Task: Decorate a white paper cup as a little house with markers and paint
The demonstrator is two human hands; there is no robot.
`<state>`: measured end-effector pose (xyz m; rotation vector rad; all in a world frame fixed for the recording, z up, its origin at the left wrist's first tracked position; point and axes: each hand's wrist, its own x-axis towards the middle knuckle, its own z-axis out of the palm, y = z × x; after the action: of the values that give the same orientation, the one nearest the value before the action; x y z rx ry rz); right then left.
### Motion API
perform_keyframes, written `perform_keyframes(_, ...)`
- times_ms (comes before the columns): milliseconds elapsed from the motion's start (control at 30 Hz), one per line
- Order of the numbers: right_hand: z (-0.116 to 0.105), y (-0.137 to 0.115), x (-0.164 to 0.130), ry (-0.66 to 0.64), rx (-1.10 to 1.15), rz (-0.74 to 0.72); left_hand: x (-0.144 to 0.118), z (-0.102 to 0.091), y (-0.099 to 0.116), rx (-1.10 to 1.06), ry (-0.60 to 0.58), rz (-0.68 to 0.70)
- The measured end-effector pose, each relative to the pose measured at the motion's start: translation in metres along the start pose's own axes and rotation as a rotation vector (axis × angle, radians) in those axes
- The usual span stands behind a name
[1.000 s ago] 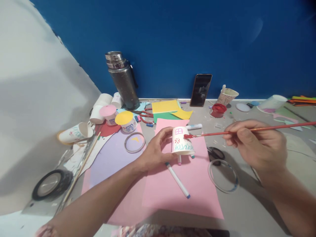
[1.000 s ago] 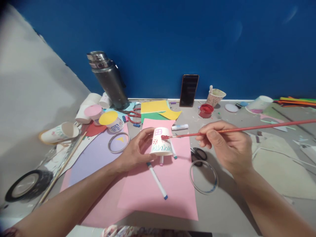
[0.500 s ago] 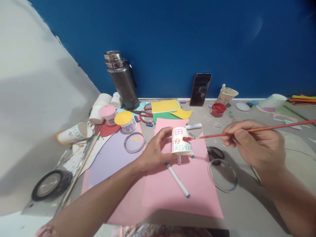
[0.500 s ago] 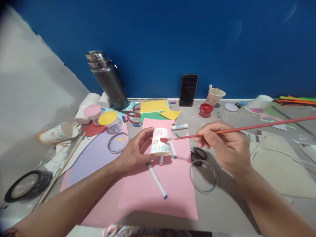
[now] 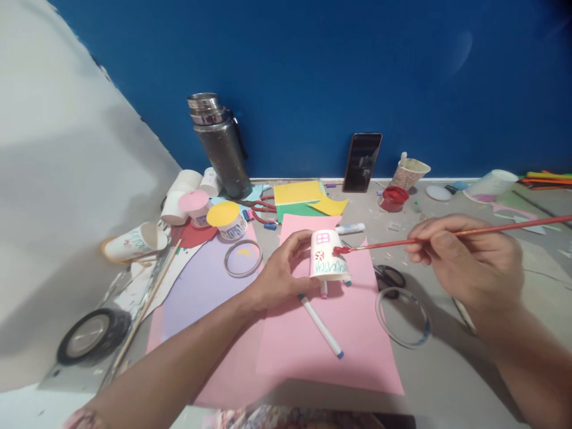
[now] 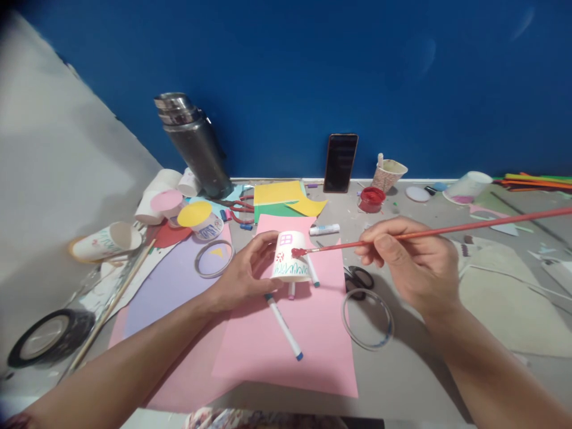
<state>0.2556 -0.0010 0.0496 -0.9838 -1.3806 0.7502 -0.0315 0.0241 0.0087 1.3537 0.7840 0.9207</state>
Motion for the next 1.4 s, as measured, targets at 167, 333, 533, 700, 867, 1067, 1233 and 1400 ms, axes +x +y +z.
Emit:
perform_keyframes(167,-0.002,0.002,0.000,0.002,-0.023,-0.036,0.001,0.002,0.002,0.002,0.006,-0.019)
perform_keyframes(333,-0.002,0.002,0.001,-0.007,-0.026,-0.047,0.002,0.001,0.000,-0.017,0.004,-0.010)
perform_keyframes(533,0.000,0.002,0.001,0.025,0.022,-0.041,0.002,-0.001,-0.002,-0.027,0.000,-0.013)
perform_keyframes(700,0.000,0.005,0.001,-0.006,0.009,-0.010,0.002,-0.001,-0.002,-0.034,0.001,-0.002)
perform_keyframes(867,-0.001,0.004,0.005,0.039,0.104,-0.029,0.003,-0.003,-0.004,-0.111,-0.002,-0.008)
perform_keyframes(1067,-0.002,0.003,0.008,0.060,0.135,-0.027,0.003,-0.005,-0.005,-0.176,0.001,-0.026)
perform_keyframes(1233,0.004,0.005,0.005,0.115,0.076,-0.030,0.003,-0.003,-0.003,-0.210,0.000,-0.033)
perform_keyframes(1400,0.014,0.012,-0.008,-0.178,-0.259,-0.074,-0.001,0.005,0.003,-0.268,-0.043,-0.014)
